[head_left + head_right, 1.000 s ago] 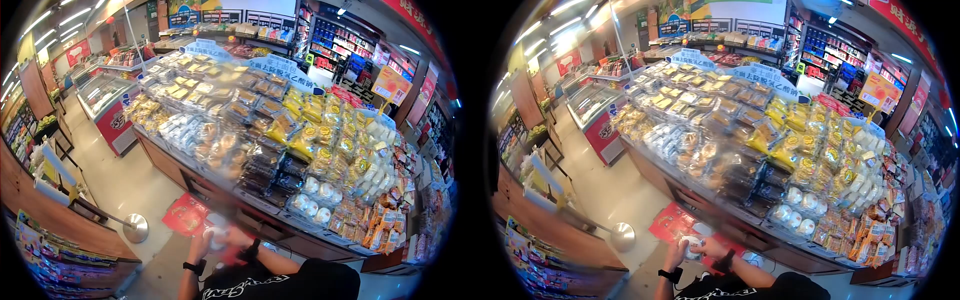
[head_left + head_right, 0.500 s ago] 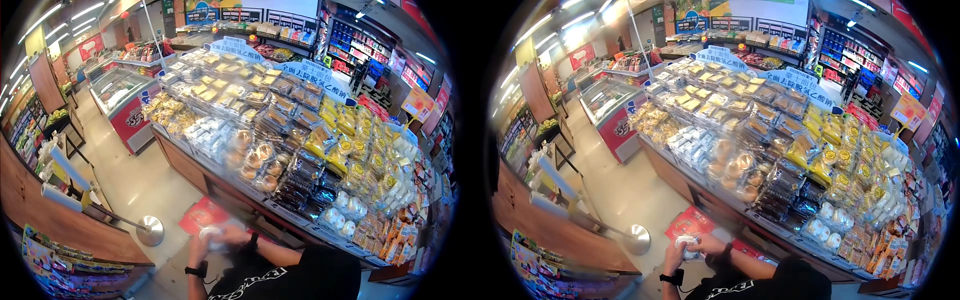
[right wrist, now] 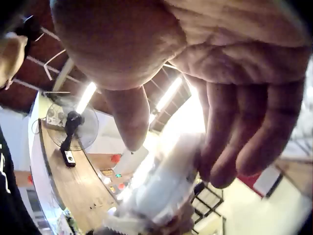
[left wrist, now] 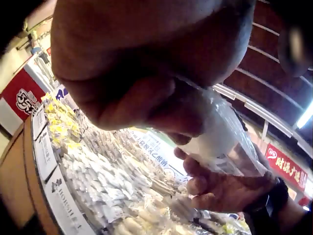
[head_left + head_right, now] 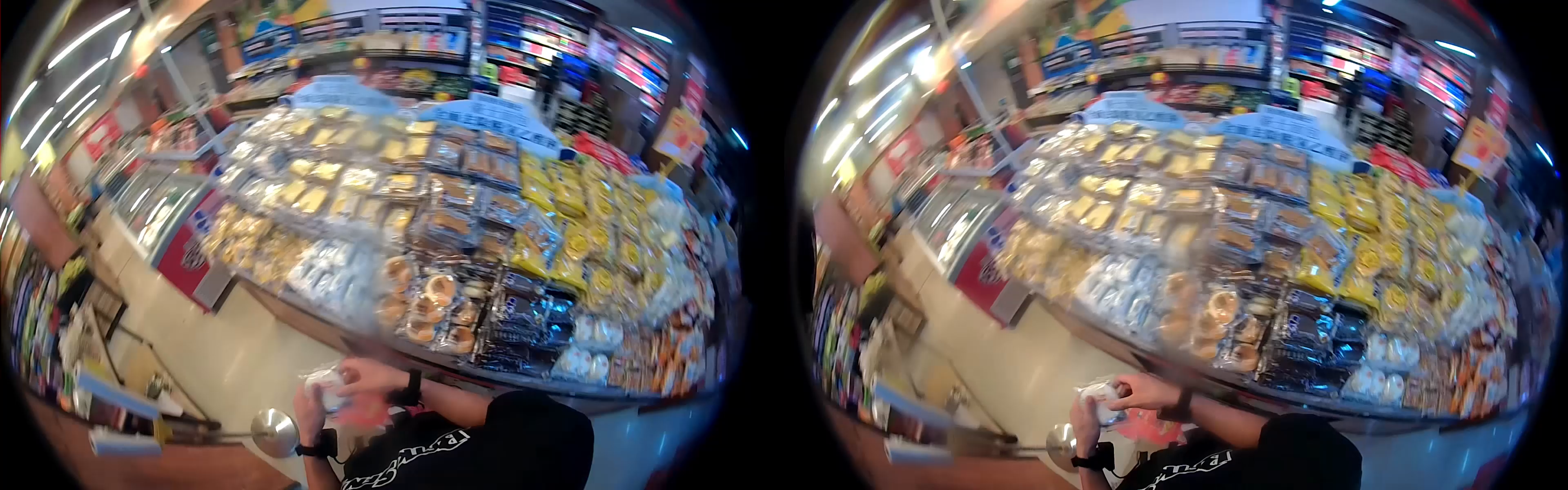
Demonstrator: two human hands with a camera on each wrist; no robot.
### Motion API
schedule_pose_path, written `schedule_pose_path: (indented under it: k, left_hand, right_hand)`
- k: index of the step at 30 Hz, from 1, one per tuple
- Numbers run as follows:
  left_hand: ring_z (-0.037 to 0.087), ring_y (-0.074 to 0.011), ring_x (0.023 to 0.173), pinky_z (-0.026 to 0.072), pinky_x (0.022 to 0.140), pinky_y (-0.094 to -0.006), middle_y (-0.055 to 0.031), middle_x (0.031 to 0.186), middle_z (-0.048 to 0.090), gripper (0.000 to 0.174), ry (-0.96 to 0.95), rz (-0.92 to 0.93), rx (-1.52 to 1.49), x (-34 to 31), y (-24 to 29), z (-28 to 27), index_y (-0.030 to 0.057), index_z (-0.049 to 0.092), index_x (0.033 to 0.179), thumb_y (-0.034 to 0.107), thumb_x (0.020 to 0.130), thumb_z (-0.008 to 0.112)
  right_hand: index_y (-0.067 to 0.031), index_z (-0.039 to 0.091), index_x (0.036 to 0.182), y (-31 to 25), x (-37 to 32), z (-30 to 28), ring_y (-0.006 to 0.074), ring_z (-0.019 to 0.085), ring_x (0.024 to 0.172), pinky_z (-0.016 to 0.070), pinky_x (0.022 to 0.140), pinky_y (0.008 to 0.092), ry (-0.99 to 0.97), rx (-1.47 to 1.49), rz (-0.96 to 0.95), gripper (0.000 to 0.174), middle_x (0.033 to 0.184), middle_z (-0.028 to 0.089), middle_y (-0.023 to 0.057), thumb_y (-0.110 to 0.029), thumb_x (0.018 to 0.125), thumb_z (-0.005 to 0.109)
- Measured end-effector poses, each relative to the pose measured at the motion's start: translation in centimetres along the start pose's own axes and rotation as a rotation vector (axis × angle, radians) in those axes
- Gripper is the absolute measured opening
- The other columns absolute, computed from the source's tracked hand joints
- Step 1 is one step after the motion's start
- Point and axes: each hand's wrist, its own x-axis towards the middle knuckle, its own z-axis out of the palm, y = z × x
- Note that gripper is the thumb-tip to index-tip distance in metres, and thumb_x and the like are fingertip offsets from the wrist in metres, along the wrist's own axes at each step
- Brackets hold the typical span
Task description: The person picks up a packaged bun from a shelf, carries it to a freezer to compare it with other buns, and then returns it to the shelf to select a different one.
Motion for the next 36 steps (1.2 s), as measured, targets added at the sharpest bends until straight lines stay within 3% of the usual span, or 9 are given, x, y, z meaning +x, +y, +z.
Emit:
schedule_pose_path:
  k: [7, 14, 16, 21, 27, 28, 30, 34, 36]
  left_hand:
    - [0.057, -0.0152, 0.077, 0.0475, 0.069, -0.0289, -0.0085, 0.089, 0.062, 0.044, -0.271, -0.044, -0.433, 8.1, -5.1, 2.8, -0.0032, 0.059, 0.102, 0.039, 0.097, 0.045]
    - [0.057, -0.0156, 0.081, 0.0471, 0.069, -0.0297, -0.009, 0.093, 0.062, 0.042, -0.521, 0.053, -0.281, 12.4, -0.4, 3.9, -0.0033, 0.057, 0.106, 0.036, 0.097, 0.045]
    - [0.056, -0.0146, 0.079, 0.0457, 0.069, -0.0281, -0.0076, 0.094, 0.061, 0.039, -0.616, 0.076, -0.346, 13.0, 0.7, 3.8, -0.0026, 0.056, 0.106, 0.034, 0.097, 0.046]
    - [0.054, -0.0111, 0.077, 0.0441, 0.068, -0.026, -0.0046, 0.09, 0.06, 0.03, -0.764, 0.112, -0.455, 14.8, -1.4, 0.9, -0.0018, 0.056, 0.104, 0.026, 0.097, 0.047]
    - [0.054, -0.0106, 0.076, 0.0438, 0.066, -0.0251, -0.0048, 0.09, 0.06, 0.03, -0.658, 0.089, -0.48, 18.2, -10.8, -4.3, -0.0016, 0.056, 0.104, 0.026, 0.097, 0.047]
    - [0.054, -0.0108, 0.076, 0.0439, 0.066, -0.0251, -0.0051, 0.09, 0.06, 0.031, -0.585, 0.123, -0.5, 18.5, -11.3, -5.4, -0.0018, 0.056, 0.104, 0.027, 0.097, 0.047]
    - [0.054, -0.0114, 0.077, 0.0441, 0.066, -0.0255, -0.0058, 0.091, 0.06, 0.032, -0.612, 0.103, -0.46, 19.0, -8.1, -8.4, -0.002, 0.056, 0.105, 0.027, 0.097, 0.047]
    - [0.056, -0.0145, 0.081, 0.0465, 0.07, -0.0284, -0.0091, 0.095, 0.06, 0.036, -0.523, -0.003, -0.45, 20.6, -8.4, -12.4, -0.0028, 0.055, 0.108, 0.03, 0.097, 0.046]
    - [0.057, -0.016, 0.085, 0.0475, 0.072, -0.0297, -0.0111, 0.098, 0.06, 0.038, -0.425, -0.074, -0.554, 21.8, -9.5, -13.3, -0.003, 0.055, 0.109, 0.032, 0.097, 0.045]
  right_hand:
    - [-0.001, 0.05, 0.123, -17.5, -10.3, -5.5, 0.0237, 0.061, 0.08, 0.0485, 0.073, 0.0341, 0.365, -0.35, -0.607, 0.049, 0.094, 0.061, 0.013, -0.022, 0.082, 0.067]
    - [-0.0014, 0.048, 0.129, -30.5, -13.5, 1.1, 0.0258, 0.063, 0.088, 0.0499, 0.078, 0.034, 0.622, -0.856, -0.891, 0.044, 0.103, 0.063, 0.0126, -0.013, 0.088, 0.056]
    - [-0.0045, 0.068, 0.102, -32.2, -10.6, 3.2, 0.0155, 0.05, 0.051, 0.0409, 0.044, 0.0243, 0.819, -1.13, -1.216, 0.026, 0.092, 0.064, 0.0128, 0.004, 0.084, 0.051]
    - [0.0022, 0.056, 0.076, -35.3, -8.9, 7.8, 0.0347, 0.059, 0.062, 0.0481, 0.047, 0.0388, 0.594, -0.943, -0.885, 0.021, 0.088, 0.061, 0.025, -0.014, 0.088, 0.054]
    - [-0.0026, 0.044, 0.135, -34.0, -3.9, 11.6, 0.0227, 0.064, 0.088, 0.0503, 0.079, 0.0327, 0.481, -0.233, -0.518, 0.044, 0.116, 0.061, 0.0134, -0.006, 0.091, 0.048]
    - [-0.0019, 0.064, 0.088, -31.9, 0.1, 12.9, 0.0312, 0.064, 0.069, 0.0525, 0.064, 0.032, 0.931, -0.136, -1.006, 0.014, 0.086, 0.066, 0.0186, -0.011, 0.088, 0.053]
    - [-0.0057, 0.054, 0.125, -32.0, 0.6, 11.7, 0.0169, 0.066, 0.076, 0.0523, 0.069, 0.0294, 0.906, -0.395, -0.338, 0.038, 0.104, 0.067, 0.0142, -0.011, 0.087, 0.055]
    - [-0.0087, 0.023, 0.145, -22.5, 10.0, 8.3, 0.0255, 0.066, 0.067, 0.0509, 0.06, 0.0342, 0.945, -0.619, -0.404, 0.071, 0.119, 0.059, 0.0187, -0.008, 0.082, 0.055]
    - [-0.0064, 0.021, 0.146, -19.7, 13.9, 8.3, 0.021, 0.064, 0.073, 0.051, 0.069, 0.0313, 0.776, -0.398, 0.027, 0.072, 0.127, 0.054, 0.0165, -0.016, 0.085, 0.059]
